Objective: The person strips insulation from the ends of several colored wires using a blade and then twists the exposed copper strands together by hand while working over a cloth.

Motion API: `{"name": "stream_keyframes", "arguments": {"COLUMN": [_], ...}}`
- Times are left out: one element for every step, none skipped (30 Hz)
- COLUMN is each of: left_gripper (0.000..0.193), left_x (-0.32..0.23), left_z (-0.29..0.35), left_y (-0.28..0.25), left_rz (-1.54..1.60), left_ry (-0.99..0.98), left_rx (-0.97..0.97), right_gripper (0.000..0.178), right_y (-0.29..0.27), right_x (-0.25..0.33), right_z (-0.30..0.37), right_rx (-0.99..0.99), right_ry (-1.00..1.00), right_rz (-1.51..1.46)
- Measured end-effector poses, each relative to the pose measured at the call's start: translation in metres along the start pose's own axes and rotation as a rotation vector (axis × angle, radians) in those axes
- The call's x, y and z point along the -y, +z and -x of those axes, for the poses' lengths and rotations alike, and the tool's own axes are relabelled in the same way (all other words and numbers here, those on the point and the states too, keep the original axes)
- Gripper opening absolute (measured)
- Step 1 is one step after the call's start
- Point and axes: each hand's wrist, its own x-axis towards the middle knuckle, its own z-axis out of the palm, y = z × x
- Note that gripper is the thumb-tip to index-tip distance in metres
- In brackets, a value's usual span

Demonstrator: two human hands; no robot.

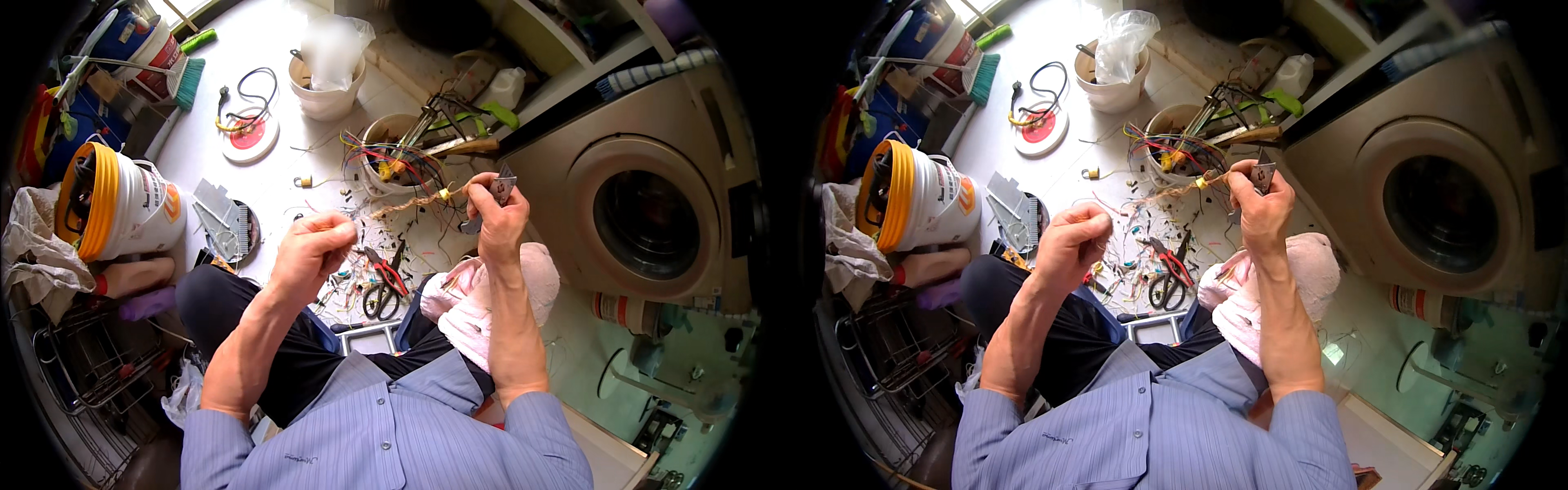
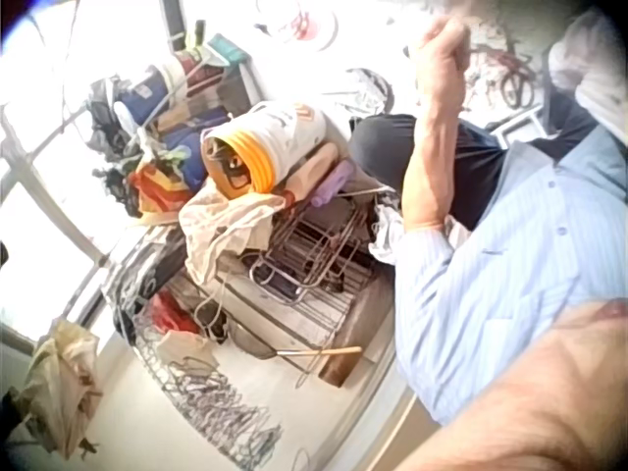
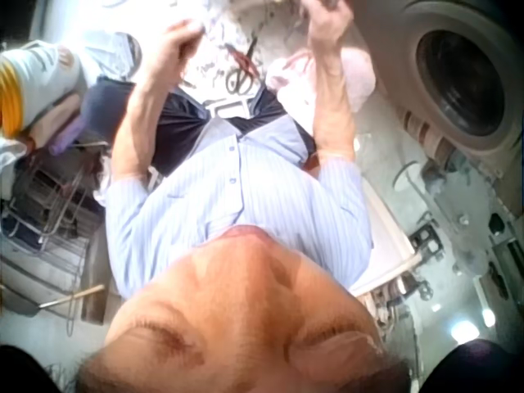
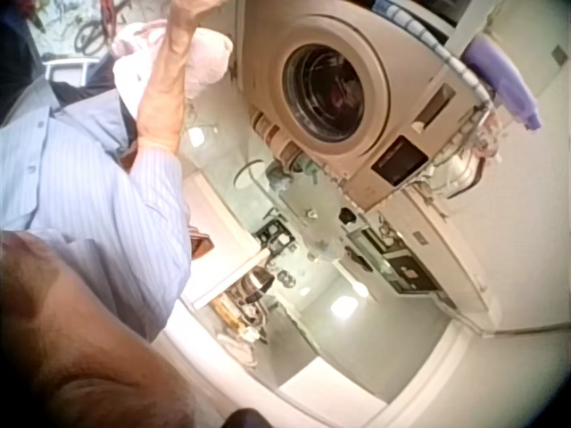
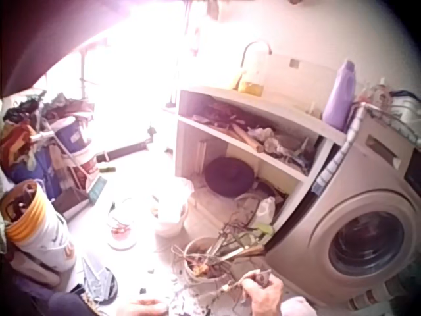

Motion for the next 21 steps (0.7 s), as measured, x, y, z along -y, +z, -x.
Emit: {"name": "stream_keyframes", "arguments": {"left_gripper": [0.014, 0.013, 0.013, 0.013, 0.013, 0.013, 0.013, 0.014, 0.015, 0.017, 0.018, 0.020, 0.022, 0.023, 0.025, 0.026, 0.025, 0.023, 0.022, 0.017, 0.014], "left_x": [-0.003, -0.005, -0.009, -0.008, -0.006, -0.006, -0.007, -0.008, -0.007, -0.006, -0.004, -0.004, -0.003, -0.001, -0.003, -0.005, -0.006, -0.005, -0.004, 0.002, 0.000], "left_z": [0.000, 0.000, 0.002, 0.000, -0.001, -0.001, -0.002, -0.003, -0.005, -0.006, -0.008, -0.009, -0.011, -0.014, -0.014, -0.010, -0.011, -0.011, -0.011, -0.011, -0.008], "left_y": [-0.005, -0.009, -0.010, -0.011, -0.011, -0.012, -0.013, -0.013, -0.011, -0.008, -0.003, 0.005, 0.003, 0.001, 0.003, 0.009, 0.013, 0.015, 0.017, 0.022, 0.025], "left_rz": [0.048, 0.060, 0.097, 0.113, 0.128, 0.144, 0.161, 0.177, 0.233, 0.289, 0.345, 0.373, 0.386, 0.398, 0.410, 0.380, 0.276, 0.172, 0.068, -0.012, -0.109], "left_ry": [-0.005, 0.035, 0.059, 0.082, 0.106, 0.108, 0.110, 0.112, 0.140, 0.168, 0.196, 0.215, 0.199, 0.182, 0.162, 0.111, 0.065, 0.019, -0.029, -0.047, -0.084], "left_rx": [0.000, -0.001, -0.017, -0.015, -0.013, 0.005, 0.022, 0.038, 0.063, 0.088, 0.113, 0.098, 0.176, 0.255, 0.333, 0.288, 0.219, 0.146, 0.073, 0.022, 0.065], "right_gripper": [0.006, 0.006, 0.006, 0.006, 0.007, 0.006, 0.006, 0.005, 0.005, 0.005, 0.005, 0.005, 0.005, 0.004, 0.003, 0.003, 0.003, 0.002, 0.002, 0.001, 0.002], "right_y": [-0.002, -0.003, -0.001, 0.001, 0.003, 0.003, 0.005, 0.008, 0.010, 0.014, 0.015, 0.016, 0.016, 0.020, 0.021, 0.022, 0.023, 0.027, 0.028, 0.029, 0.029], "right_x": [-0.001, -0.001, 0.000, 0.002, 0.003, 0.002, 0.002, 0.003, 0.003, 0.000, -0.001, -0.002, -0.001, -0.001, -0.001, -0.001, -0.002, 0.003, 0.003, 0.002, 0.001], "right_z": [-0.001, -0.002, -0.002, 0.001, 0.002, 0.002, 0.004, 0.006, 0.007, 0.010, 0.011, 0.011, 0.012, 0.014, 0.016, 0.016, 0.016, 0.019, 0.020, 0.020, 0.021], "right_rx": [-0.012, -0.023, 0.000, 0.024, 0.049, 0.104, 0.146, 0.188, 0.232, 0.260, 0.312, 0.362, 0.412, 0.405, 0.431, 0.456, 0.481, 0.461, 0.452, 0.442, 0.432], "right_ry": [-0.005, -0.010, 0.006, 0.023, 0.040, 0.074, 0.085, 0.095, 0.106, 0.151, 0.180, 0.207, 0.234, 0.261, 0.283, 0.305, 0.327, 0.322, 0.308, 0.293, 0.280], "right_rz": [-0.012, -0.024, -0.052, -0.079, -0.107, -0.148, -0.181, -0.215, -0.246, -0.310, -0.359, -0.404, -0.449, -0.479, -0.488, -0.498, -0.507, -0.469, -0.431, -0.393, -0.354]}}
